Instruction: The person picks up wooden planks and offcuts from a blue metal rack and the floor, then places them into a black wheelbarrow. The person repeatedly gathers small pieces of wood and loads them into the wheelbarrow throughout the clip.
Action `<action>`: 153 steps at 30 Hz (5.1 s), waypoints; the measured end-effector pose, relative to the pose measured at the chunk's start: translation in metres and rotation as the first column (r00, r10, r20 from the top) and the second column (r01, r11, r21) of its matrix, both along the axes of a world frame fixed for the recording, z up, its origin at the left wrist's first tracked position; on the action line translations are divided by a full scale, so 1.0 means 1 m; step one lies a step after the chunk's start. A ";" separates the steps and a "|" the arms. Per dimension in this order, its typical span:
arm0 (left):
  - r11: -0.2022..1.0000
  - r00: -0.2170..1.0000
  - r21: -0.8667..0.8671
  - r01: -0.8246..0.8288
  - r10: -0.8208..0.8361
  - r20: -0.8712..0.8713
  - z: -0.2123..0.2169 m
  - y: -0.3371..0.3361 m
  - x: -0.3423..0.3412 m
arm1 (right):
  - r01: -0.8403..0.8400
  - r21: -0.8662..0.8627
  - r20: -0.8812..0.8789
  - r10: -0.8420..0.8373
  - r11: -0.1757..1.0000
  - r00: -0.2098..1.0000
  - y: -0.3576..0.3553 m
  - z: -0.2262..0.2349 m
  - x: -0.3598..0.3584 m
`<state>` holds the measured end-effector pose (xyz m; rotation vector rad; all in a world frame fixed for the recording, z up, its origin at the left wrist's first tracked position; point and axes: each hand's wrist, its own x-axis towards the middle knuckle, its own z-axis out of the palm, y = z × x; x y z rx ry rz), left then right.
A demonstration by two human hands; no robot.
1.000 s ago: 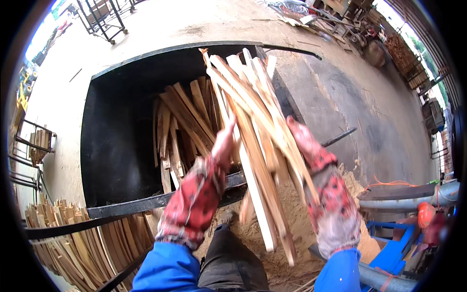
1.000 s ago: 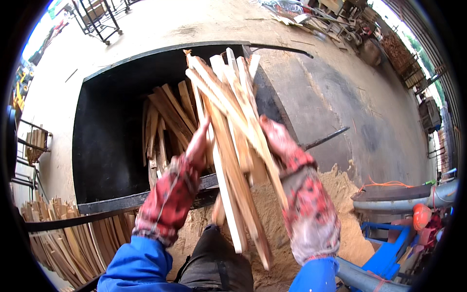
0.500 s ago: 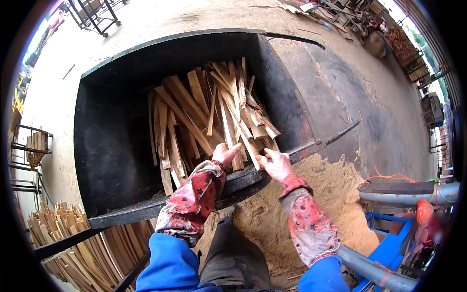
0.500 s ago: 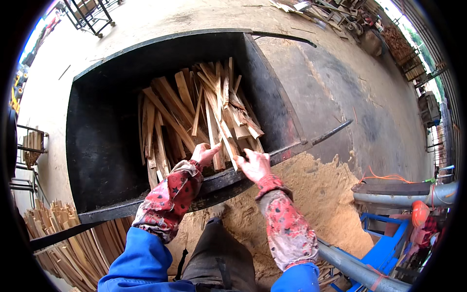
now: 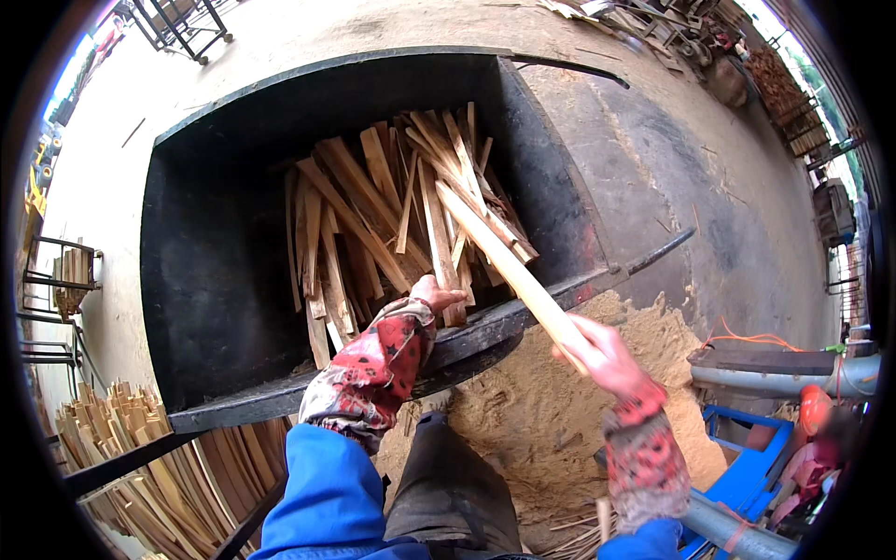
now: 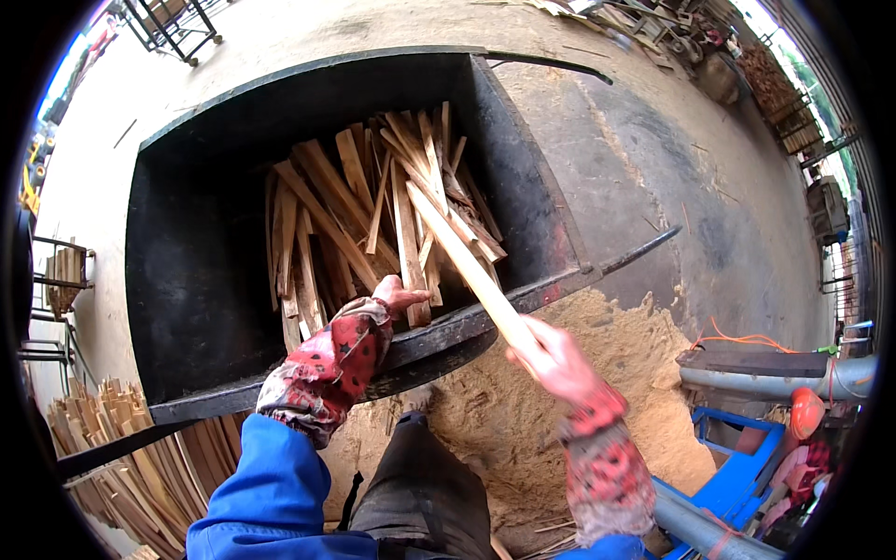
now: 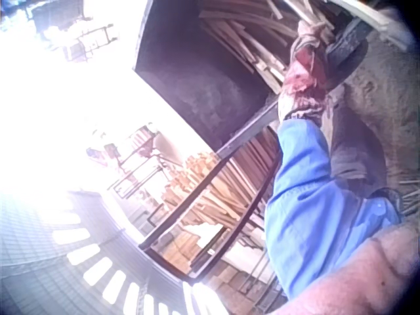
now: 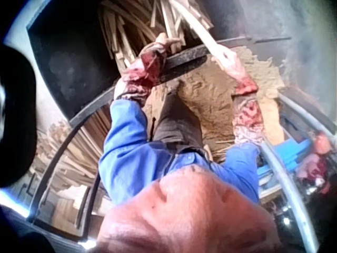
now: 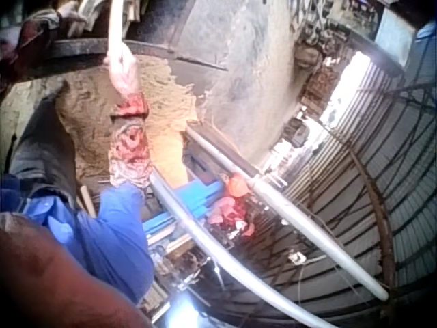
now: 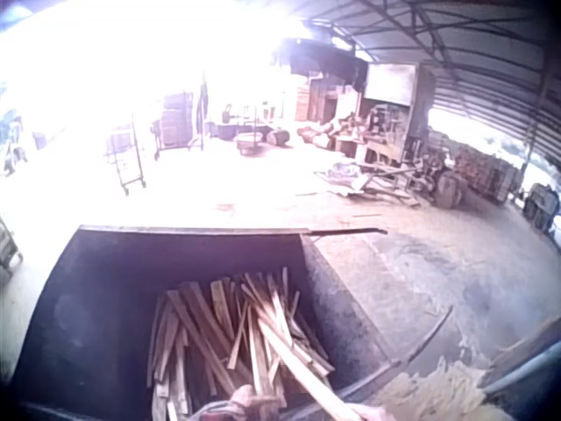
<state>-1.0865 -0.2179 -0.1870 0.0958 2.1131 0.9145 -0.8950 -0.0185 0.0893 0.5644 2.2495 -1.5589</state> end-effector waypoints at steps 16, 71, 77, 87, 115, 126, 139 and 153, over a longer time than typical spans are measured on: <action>0.991 0.987 -0.035 -0.128 0.131 0.095 -0.064 -0.056 -0.027 | 0.096 0.021 0.134 -0.098 0.995 0.986 0.025 0.129 0.160; 0.820 0.405 -0.259 0.510 -0.495 -0.768 0.004 0.055 -0.042 | -0.040 -0.025 0.471 0.047 0.999 0.881 0.100 -0.290 -0.186; 0.830 0.499 -0.283 0.481 -0.524 -0.690 -0.015 0.022 -0.045 | -0.226 0.604 0.415 -0.061 0.764 0.908 0.090 -0.266 -0.188; 0.875 0.652 -0.267 0.404 -0.481 -0.586 -0.020 0.041 -0.015 | 0.093 0.641 0.002 -0.123 0.762 0.992 0.102 -0.274 -0.190; 0.493 0.979 0.852 0.175 -0.178 -0.099 0.011 0.184 -0.116 | -0.089 0.211 -0.146 0.122 0.973 0.982 0.097 -0.267 -0.193; 0.894 0.495 0.306 0.327 0.114 -0.861 -0.018 0.168 -0.095 | 0.032 0.628 0.041 -0.074 0.777 0.996 0.094 -0.277 -0.185; 0.569 0.103 -0.114 0.814 -0.335 -0.937 -0.063 0.158 -0.038 | -0.132 0.565 0.181 0.034 0.815 0.983 0.114 -0.291 -0.192; 0.646 0.433 0.057 0.761 -0.442 -0.785 -0.016 0.158 -0.080 | 0.456 0.486 -0.487 -0.202 0.746 0.850 0.090 -0.230 -0.162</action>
